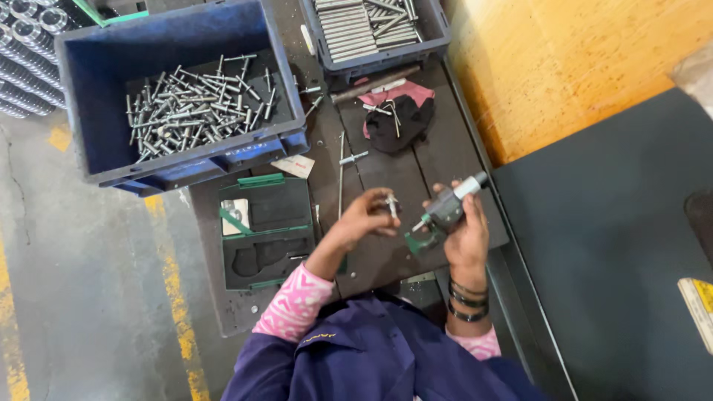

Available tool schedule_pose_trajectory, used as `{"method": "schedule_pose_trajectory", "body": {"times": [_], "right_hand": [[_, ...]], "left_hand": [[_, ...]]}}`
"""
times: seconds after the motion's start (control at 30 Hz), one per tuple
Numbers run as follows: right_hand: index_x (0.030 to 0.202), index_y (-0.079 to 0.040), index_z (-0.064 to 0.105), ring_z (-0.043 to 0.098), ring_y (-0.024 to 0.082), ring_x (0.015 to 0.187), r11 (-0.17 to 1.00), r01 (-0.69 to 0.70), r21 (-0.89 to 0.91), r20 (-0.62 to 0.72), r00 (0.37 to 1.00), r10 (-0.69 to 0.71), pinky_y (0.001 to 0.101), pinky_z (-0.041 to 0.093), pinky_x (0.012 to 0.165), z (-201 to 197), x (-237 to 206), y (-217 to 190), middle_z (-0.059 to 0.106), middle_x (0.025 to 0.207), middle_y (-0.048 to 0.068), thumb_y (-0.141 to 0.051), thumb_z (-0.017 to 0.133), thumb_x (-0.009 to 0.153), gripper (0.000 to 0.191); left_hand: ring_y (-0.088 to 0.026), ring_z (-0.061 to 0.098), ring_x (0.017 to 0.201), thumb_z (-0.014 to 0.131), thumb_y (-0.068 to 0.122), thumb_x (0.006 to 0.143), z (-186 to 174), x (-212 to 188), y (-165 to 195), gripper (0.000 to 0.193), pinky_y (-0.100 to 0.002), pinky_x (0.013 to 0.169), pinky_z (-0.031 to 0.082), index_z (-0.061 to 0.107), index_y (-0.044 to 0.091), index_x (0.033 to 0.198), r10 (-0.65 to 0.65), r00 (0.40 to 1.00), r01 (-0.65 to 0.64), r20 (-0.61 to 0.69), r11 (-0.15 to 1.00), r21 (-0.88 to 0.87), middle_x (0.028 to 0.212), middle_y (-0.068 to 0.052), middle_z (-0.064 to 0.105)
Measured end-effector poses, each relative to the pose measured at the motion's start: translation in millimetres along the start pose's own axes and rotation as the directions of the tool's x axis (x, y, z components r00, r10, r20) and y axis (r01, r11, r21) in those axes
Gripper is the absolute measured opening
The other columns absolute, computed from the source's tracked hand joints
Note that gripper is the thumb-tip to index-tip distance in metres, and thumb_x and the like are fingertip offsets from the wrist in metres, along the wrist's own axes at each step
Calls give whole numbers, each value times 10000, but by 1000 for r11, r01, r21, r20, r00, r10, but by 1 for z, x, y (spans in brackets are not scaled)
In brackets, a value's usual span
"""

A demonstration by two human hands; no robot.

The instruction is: The person picks metal pins from a blue crate at a workbench and measures each one with a micrometer, placing measured pins aside. They briefly walk to a lathe, handle a part in the chuck, then return to the bench and continue measuring pins one at a time.

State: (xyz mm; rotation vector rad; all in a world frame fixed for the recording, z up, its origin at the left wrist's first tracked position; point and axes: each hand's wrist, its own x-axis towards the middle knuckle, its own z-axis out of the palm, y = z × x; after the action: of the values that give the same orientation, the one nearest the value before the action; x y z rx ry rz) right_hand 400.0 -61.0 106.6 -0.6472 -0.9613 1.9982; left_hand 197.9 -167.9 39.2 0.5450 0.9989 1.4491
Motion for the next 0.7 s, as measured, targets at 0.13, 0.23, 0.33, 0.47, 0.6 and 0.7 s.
{"method": "schedule_pose_trajectory", "body": {"times": [0.13, 0.23, 0.33, 0.47, 0.6, 0.7], "right_hand": [[1435, -64, 522, 695, 379, 1047, 995, -80, 63, -81, 993, 85, 519, 644, 712, -50, -9, 16, 638, 1296, 207, -369, 515, 1070, 476], [1433, -64, 525, 697, 378, 1057, 987, -127, 99, -132, 981, 140, 512, 642, 731, -77, -20, 32, 642, 1281, 213, -366, 514, 1072, 471], [1442, -43, 526, 691, 385, 1063, 990, -115, 86, -159, 979, 127, 498, 649, 782, -92, -29, 41, 643, 1281, 231, -354, 512, 1083, 475], [1408, -83, 526, 696, 363, 1026, 987, -135, 92, -195, 969, 151, 517, 641, 663, -98, -32, 43, 651, 1257, 196, -344, 499, 1053, 441], [1398, -72, 532, 705, 357, 1015, 988, -135, 72, -182, 972, 146, 508, 648, 642, -97, -27, 41, 659, 1247, 204, -343, 483, 1051, 443], [1429, -19, 525, 695, 386, 1077, 994, -101, 49, -244, 963, 110, 479, 667, 839, -94, -27, 42, 645, 1284, 244, -309, 489, 1082, 454]], "left_hand": [[-408, 689, 1030, 932, 217, 684, -48, 77, 24, 901, -464, 869, 571, 399, 30, 1386, 280, 856, 259, -434, 493, 830, 1131, -215, 680], [-402, 668, 1032, 830, 139, 654, -77, 137, 52, 769, -443, 788, 614, 441, 14, 1305, 629, 659, 428, -412, 137, 893, 1173, -209, 634], [-370, 659, 1069, 714, 102, 827, -94, 173, 69, 536, -419, 736, 620, 525, 0, 1318, 790, 498, 566, -357, 16, 825, 1140, -169, 634], [-337, 673, 1068, 583, 76, 898, -85, 199, 61, 254, -426, 802, 624, 699, 130, 1117, 620, 764, 278, -178, -68, 958, 1181, -142, 644], [-363, 679, 1048, 576, 139, 943, -67, 219, 51, 228, -478, 764, 608, 741, 191, 1092, 477, 878, 132, -40, -160, 978, 1192, -148, 650], [-357, 677, 1062, 614, 162, 913, -64, 222, 53, 163, -468, 719, 613, 752, 171, 999, 512, 858, 111, 41, -263, 958, 1157, -155, 662]]}}
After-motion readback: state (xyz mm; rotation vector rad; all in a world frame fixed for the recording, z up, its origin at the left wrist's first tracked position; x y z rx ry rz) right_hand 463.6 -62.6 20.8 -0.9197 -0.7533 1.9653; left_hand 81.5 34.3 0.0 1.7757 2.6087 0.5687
